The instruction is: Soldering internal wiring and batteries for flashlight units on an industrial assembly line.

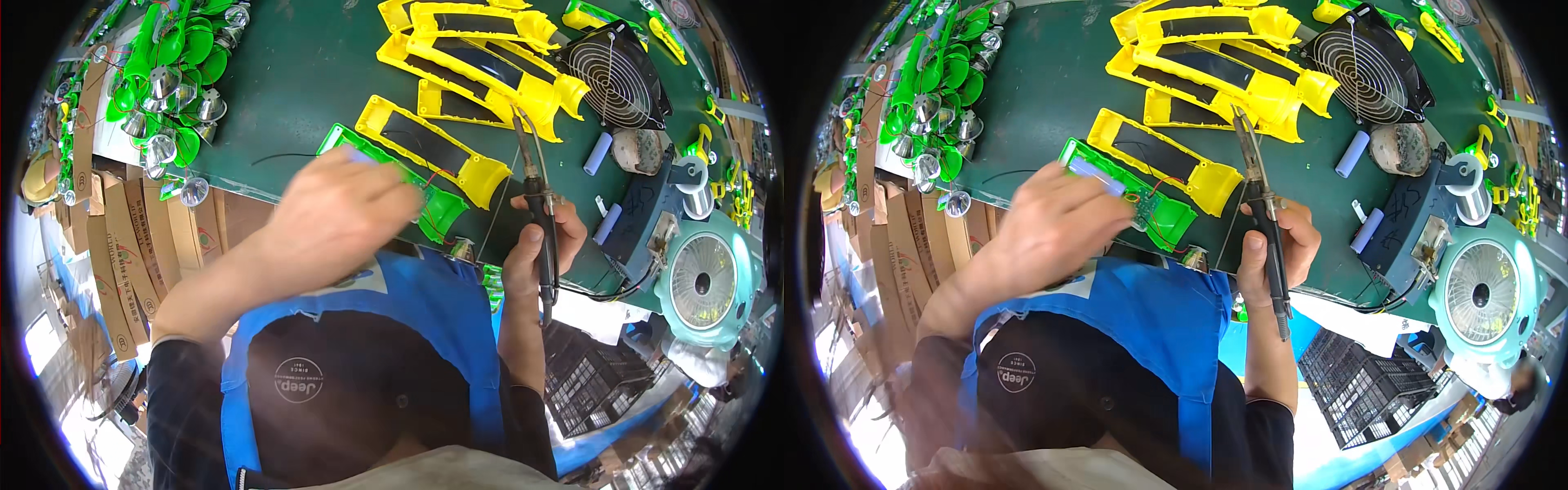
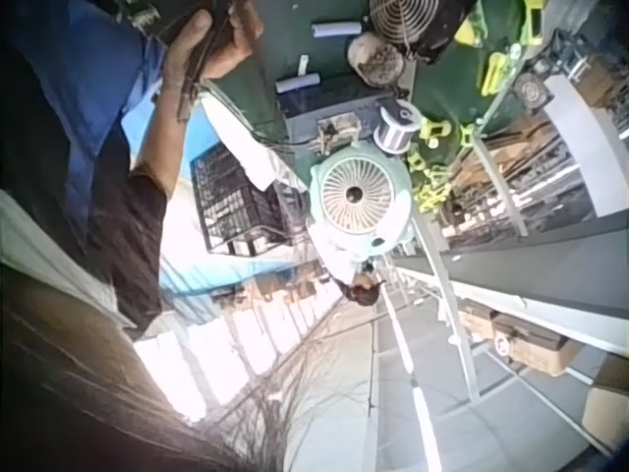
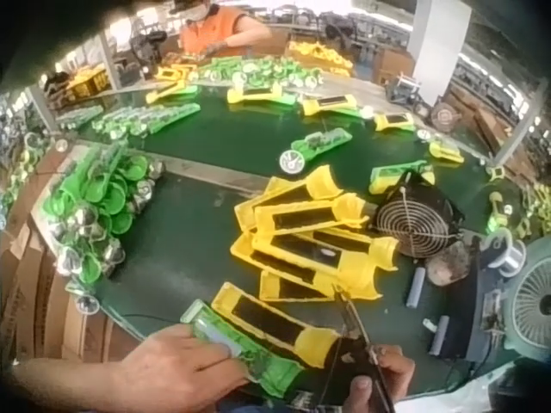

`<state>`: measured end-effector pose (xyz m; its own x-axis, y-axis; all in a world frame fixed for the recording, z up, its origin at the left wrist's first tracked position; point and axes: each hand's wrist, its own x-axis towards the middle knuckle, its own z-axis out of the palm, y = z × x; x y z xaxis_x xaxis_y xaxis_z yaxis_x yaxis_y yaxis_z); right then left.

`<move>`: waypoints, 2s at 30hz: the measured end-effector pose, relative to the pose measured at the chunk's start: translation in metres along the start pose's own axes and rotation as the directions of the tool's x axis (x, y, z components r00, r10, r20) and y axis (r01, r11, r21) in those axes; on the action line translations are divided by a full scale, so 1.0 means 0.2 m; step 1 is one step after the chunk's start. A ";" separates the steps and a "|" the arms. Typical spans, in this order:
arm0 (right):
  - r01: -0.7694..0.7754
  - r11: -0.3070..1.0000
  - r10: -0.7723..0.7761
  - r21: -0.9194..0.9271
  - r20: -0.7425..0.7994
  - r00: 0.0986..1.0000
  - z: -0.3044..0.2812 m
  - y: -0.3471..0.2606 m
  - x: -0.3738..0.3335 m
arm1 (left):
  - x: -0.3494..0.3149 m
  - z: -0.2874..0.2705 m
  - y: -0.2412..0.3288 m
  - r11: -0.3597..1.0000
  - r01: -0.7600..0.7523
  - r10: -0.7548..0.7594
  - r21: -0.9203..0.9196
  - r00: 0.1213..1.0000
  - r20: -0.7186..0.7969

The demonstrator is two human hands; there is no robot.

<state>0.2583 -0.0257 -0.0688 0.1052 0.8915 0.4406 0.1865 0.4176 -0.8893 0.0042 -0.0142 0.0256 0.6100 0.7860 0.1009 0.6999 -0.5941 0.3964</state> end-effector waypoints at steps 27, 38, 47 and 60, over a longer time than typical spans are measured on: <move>-0.633 0.757 0.533 0.161 0.407 0.741 -0.10 -0.17 0.14 | 0.06 0.12 -0.16 0.991 -0.104 0.104 -0.086 0.995 -0.005; -0.599 0.799 0.529 0.051 0.416 0.740 -0.11 -0.17 0.12 | 0.06 0.11 -0.15 0.994 -0.088 0.090 -0.062 0.996 0.026; -0.467 0.859 0.395 0.211 0.308 0.865 -0.20 -0.09 0.05 | 0.07 0.11 -0.15 0.995 -0.092 0.093 -0.047 0.995 0.020; -0.268 0.913 0.268 0.309 0.043 0.962 -0.22 -0.11 0.00 | 0.15 0.04 -0.19 0.928 -0.023 0.020 -0.371 1.000 -0.014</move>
<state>0.2979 -0.0420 -0.0434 0.1090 0.9775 0.1804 -0.1598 0.1964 -0.9674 -0.0015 0.0310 0.0059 0.6184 0.7765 0.1213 0.4978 -0.5064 0.7041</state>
